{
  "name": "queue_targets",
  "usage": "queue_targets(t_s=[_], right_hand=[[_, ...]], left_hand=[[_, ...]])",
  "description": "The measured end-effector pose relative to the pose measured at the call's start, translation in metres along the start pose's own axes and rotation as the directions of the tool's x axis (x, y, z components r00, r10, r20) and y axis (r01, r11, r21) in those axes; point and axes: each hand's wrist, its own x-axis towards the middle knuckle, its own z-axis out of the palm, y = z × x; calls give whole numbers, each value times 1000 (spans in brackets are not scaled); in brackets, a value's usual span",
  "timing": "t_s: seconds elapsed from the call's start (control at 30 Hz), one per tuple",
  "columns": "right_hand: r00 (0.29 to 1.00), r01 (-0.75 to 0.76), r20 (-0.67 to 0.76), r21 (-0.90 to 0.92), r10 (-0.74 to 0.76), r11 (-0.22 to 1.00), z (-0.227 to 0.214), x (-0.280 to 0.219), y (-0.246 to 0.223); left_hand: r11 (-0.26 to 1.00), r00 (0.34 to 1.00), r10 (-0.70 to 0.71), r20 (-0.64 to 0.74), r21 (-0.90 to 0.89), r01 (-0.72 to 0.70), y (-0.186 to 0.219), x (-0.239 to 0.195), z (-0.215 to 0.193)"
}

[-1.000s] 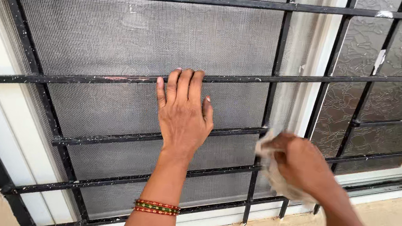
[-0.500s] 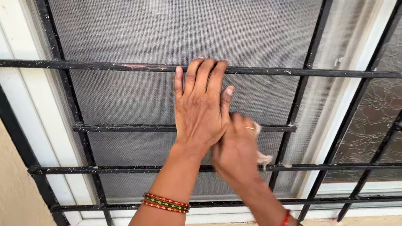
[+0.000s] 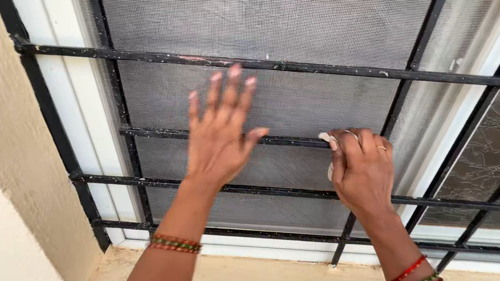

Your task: The person wipes the black metal bars of a window grille using a white cloth. They systematically clean horizontal and vertical bars across the grille, moving from left to right and top to bottom.

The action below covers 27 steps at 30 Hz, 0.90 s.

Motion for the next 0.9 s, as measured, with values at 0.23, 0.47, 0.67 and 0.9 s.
queue_targets(t_s=[0.23,0.47,0.67,0.9], right_hand=[[990,-139,-45,-75,136,987,15,4,-18],[1000,-12,-22,6,12,1000,58,25,-102],[999,38,4,136,-39,990,89,49,-172],[996,91,0,48,-91,995,70,22,-112]], left_hand=[[981,981,-189,-52,-62,186,-59,-73,-10],[950,943,-311,-114,-71,305,-41,-67,6],[960,954,-279,-107,-45,276,-47,-65,-4],[969,969,-244,-47,-42,242,-51,-67,-14]])
